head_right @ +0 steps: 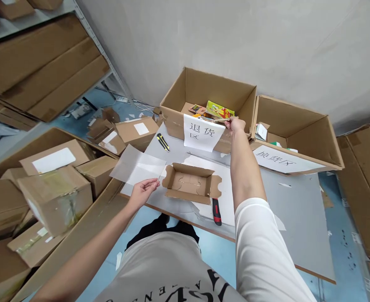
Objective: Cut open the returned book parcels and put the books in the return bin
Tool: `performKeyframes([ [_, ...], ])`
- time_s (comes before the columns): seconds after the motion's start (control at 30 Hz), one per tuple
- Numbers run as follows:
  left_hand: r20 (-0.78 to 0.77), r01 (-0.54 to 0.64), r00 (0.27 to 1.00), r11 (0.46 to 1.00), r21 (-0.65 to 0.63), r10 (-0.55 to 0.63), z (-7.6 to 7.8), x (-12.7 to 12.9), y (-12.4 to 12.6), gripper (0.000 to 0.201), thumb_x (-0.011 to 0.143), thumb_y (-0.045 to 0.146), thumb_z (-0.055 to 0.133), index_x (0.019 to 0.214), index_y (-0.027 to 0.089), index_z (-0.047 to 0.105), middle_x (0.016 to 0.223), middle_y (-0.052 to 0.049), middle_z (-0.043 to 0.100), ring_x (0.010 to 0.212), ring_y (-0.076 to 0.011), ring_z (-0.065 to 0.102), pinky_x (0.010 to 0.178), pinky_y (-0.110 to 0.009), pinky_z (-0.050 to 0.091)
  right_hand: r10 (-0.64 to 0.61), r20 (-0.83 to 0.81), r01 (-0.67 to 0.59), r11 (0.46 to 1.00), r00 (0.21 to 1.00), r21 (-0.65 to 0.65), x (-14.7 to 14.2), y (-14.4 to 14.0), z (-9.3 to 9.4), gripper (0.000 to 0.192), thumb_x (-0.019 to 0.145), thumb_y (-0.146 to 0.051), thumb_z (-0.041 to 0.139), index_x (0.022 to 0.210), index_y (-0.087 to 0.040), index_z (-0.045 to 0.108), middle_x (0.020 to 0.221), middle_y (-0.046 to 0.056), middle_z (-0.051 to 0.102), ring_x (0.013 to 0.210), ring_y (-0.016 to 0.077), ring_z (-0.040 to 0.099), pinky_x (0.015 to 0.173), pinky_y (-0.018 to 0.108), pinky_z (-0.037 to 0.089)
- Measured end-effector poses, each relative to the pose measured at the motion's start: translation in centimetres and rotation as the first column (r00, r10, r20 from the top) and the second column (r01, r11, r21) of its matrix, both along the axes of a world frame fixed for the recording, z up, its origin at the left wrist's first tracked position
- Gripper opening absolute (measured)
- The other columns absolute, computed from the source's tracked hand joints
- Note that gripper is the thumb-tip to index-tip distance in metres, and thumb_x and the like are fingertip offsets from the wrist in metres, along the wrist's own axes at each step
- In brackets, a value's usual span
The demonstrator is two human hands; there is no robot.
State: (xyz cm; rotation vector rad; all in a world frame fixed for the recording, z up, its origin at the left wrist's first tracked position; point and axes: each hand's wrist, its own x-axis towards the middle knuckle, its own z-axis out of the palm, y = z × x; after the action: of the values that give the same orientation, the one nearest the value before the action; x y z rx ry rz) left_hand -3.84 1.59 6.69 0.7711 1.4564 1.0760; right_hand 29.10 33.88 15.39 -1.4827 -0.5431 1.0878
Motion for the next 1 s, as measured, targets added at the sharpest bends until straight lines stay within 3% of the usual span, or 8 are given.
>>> performKeyframes([
  [0.23, -0.049, 0.032, 0.998, 0.999, 0.023, -0.031, -2.0, -0.6, 0.8, 0.058, 0.060, 0.051, 0.075, 0.101, 0.011, 0.066, 0.099, -0.016, 0.071, 0.099, -0.0277, 0.066, 0.095, -0.043, 0.048, 0.044, 0.037, -0.045, 0.998, 0.998, 0.035, 1.5, -2.3, 0.2, 0.012, 0.082, -0.008, 0.051, 0.071, -0.013, 0.054, 0.058, -0.001, 0.058, 0.051, 0.0074, 0.060, 0.050, 0.015, 0.056],
  [0.4, -0.090, 0.097, 0.991, 0.995, 0.031, -0.094, -3.4, -0.2, 1.4, 0.059, 0.064, 0.053, 0.071, 0.104, 0.010, 0.065, 0.102, -0.017, 0.070, 0.100, -0.0281, 0.065, 0.094, -0.043, 0.048, 0.055, 0.191, -0.089, 0.981, 0.980, 0.173, 3.7, -7.6, -0.5, 0.005, 0.081, -0.016, 0.057, 0.079, -0.013, 0.061, 0.067, -0.001, 0.064, 0.059, 0.0066, 0.063, 0.064, 0.019, 0.057],
  [0.47, -0.127, 0.106, 0.987, 0.994, 0.031, -0.101, -4.3, -0.8, 1.5, 0.058, 0.070, 0.054, 0.066, 0.108, 0.010, 0.063, 0.105, -0.018, 0.068, 0.101, -0.0280, 0.065, 0.094, -0.043, 0.047, 0.018, 0.258, -0.082, 0.967, 0.966, 0.240, 4.7, -11.3, -1.8, 0.012, 0.078, -0.024, 0.061, 0.087, -0.015, 0.063, 0.074, -0.001, 0.067, 0.065, 0.0080, 0.064, 0.070, 0.024, 0.057],
  [0.57, -0.296, 0.067, 0.953, 0.998, 0.019, -0.058, -6.2, -2.9, 2.0, 0.058, 0.076, 0.054, 0.058, 0.117, 0.012, 0.059, 0.119, -0.018, 0.062, 0.112, -0.0285, 0.058, 0.100, -0.043, 0.042, -0.106, 0.300, 0.015, 0.957, 0.948, 0.289, 5.6, -18.2, -5.3, 0.026, 0.076, -0.033, 0.061, 0.095, -0.015, 0.063, 0.084, 0.003, 0.069, 0.072, 0.0111, 0.066, 0.078, 0.031, 0.056],
  [0.67, -0.490, 0.053, 0.867, 0.994, -0.092, -0.091, -8.4, -5.6, 3.1, 0.068, 0.078, 0.055, 0.054, 0.131, 0.013, 0.047, 0.146, -0.018, 0.035, 0.137, -0.0298, 0.029, 0.114, -0.041, 0.020, -0.187, 0.281, 0.130, 0.969, 0.941, 0.209, 5.3, -25.2, -9.8, 0.030, 0.074, -0.036, 0.062, 0.097, -0.018, 0.064, 0.090, 0.004, 0.070, 0.080, 0.0128, 0.067, 0.084, 0.033, 0.053],
  [0.77, -0.425, 0.080, 0.882, 0.953, -0.292, -0.205, -10.6, -7.1, 4.2, 0.078, 0.081, 0.062, 0.043, 0.139, 0.011, 0.035, 0.155, -0.014, 0.009, 0.143, -0.0258, 0.002, 0.116, -0.036, 0.002, -0.169, 0.154, 0.161, 0.985, 0.974, 0.066, 3.6, -30.4, -13.7, 0.027, 0.074, -0.042, 0.061, 0.091, -0.021, 0.065, 0.094, 0.007, 0.070, 0.086, 0.0161, 0.068, 0.083, 0.034, 0.054],
  [0.87, -0.328, 0.110, 0.914, 0.925, -0.364, -0.238, -12.5, -7.1, 4.8, 0.086, 0.081, 0.069, 0.030, 0.142, 0.009, 0.027, 0.154, -0.017, 0.003, 0.142, -0.0263, -0.006, 0.115, -0.039, -0.002, -0.044, -0.040, 0.040, 0.995, 0.998, -0.095, 1.5, -32.7, -15.8, 0.034, 0.076, -0.055, 0.053, 0.085, -0.025, 0.066, 0.096, 0.009, 0.071, 0.095, 0.0210, 0.067, 0.082, 0.037, 0.054],
  [1.0, -0.209, 0.165, 0.946, 0.924, -0.345, -0.247, -14.1, -5.5, 4.6, 0.098, 0.076, 0.078, 0.025, 0.143, 0.006, 0.022, 0.154, -0.019, -0.007, 0.138, -0.0267, -0.019, 0.114, -0.042, -0.002, 0.066, -0.227, -0.110, 0.976, 0.972, -0.187, -1.1, -33.0, -16.4, 0.046, 0.074, -0.068, 0.043, 0.085, -0.028, 0.064, 0.090, 0.005, 0.072, 0.094, 0.0245, 0.067, 0.080, 0.040, 0.054],
])
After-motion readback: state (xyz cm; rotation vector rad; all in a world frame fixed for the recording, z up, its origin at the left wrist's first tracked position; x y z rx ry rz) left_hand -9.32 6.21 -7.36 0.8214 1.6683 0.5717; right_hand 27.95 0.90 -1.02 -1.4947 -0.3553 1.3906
